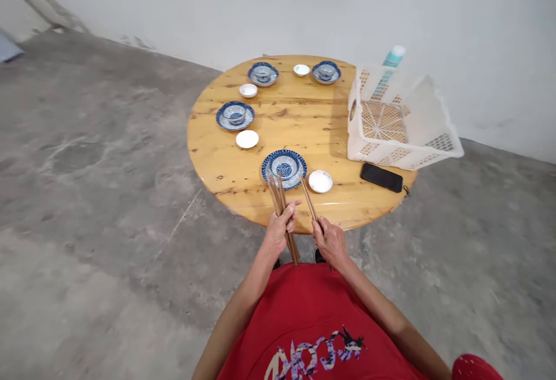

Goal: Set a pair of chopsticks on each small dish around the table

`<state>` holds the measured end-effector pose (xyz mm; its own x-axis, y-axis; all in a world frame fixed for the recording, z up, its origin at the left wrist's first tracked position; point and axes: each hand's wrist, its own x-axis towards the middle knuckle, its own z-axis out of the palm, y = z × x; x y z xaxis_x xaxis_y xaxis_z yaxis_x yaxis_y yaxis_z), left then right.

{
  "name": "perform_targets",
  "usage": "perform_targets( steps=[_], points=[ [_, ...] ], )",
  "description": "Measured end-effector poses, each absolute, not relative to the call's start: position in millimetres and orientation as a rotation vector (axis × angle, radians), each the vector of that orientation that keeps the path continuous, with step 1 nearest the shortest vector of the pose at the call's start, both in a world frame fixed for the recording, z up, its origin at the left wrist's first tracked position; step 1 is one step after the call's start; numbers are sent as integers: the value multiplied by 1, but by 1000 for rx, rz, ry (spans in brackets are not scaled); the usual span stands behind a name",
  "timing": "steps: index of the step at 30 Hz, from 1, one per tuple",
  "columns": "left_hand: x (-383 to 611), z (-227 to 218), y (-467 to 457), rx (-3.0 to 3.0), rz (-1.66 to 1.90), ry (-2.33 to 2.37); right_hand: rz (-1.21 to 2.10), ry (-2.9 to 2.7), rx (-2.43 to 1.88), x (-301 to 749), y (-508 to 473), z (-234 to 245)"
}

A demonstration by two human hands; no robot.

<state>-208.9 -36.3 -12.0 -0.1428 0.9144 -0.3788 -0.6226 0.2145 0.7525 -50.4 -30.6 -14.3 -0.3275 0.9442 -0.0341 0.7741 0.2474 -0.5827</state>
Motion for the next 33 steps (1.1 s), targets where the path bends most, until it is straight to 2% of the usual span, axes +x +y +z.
perform_targets(
  steps=[6, 16, 24, 33],
  points=[
    [-256, -21, -69, 320, 1368, 1131, 677, -2080, -2006, -47, -4, -22],
    [-285, -22, -94, 220, 1391, 1170, 503, -2116, -2433, -61, 70, -18],
    [-311, 2, -84, 166, 1549, 1265, 480, -2146, -2441, -93, 130, -33],
    [-306, 5, -48, 199, 1562, 1297, 547, -2180, -2438, -98, 137, -41]
  ],
)
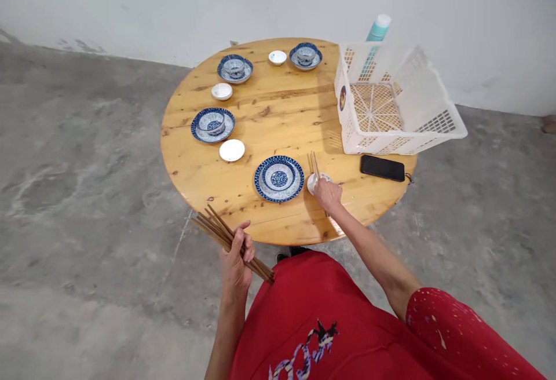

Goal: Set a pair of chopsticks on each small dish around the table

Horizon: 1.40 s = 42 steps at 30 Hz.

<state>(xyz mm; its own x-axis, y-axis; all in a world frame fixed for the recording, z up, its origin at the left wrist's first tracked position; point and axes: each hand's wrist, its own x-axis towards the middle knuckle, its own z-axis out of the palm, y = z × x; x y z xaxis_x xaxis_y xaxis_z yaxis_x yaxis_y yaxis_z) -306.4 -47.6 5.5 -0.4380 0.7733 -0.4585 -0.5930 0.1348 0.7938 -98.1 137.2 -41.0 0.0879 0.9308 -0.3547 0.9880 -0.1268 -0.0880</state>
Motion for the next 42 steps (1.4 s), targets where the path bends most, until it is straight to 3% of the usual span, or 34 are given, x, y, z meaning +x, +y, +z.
perform_targets(
  steps=[13, 26, 42],
  points=[
    [-316, 21, -18, 288, 1609, 1322, -448, 2082, 2228, -85, 132, -53],
    [-401, 26, 11, 422, 1609, 1271, -456, 1836, 2561, -60, 124, -34],
    [-431, 27, 19, 406, 1595, 1270, -371, 1845, 2385, -99, 137, -55]
  ],
)
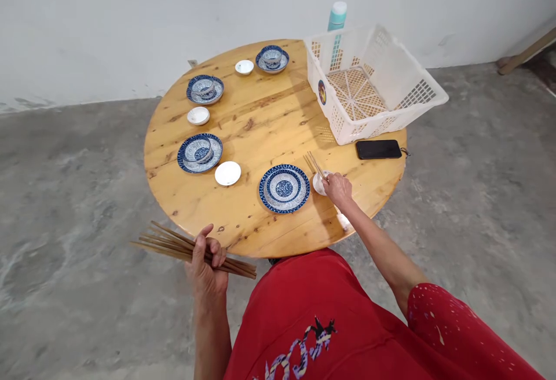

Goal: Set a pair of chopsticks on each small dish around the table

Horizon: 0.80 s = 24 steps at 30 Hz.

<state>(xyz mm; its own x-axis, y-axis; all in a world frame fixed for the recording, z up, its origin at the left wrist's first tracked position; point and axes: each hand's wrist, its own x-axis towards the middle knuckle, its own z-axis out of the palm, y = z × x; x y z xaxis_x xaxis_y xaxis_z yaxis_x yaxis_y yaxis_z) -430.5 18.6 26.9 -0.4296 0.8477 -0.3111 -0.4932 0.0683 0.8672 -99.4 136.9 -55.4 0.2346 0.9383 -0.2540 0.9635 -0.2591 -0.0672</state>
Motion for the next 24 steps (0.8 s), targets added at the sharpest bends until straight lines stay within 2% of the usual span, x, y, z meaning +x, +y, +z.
perform_targets(
  steps=[16, 24],
  points=[
    [-419, 23, 32, 387, 1508, 1201, -410, 1854, 2415, -99, 127, -53],
    [-419, 26, 31, 401, 1515, 1201, -391, 1935, 2667, -82, 116, -30]
  ],
)
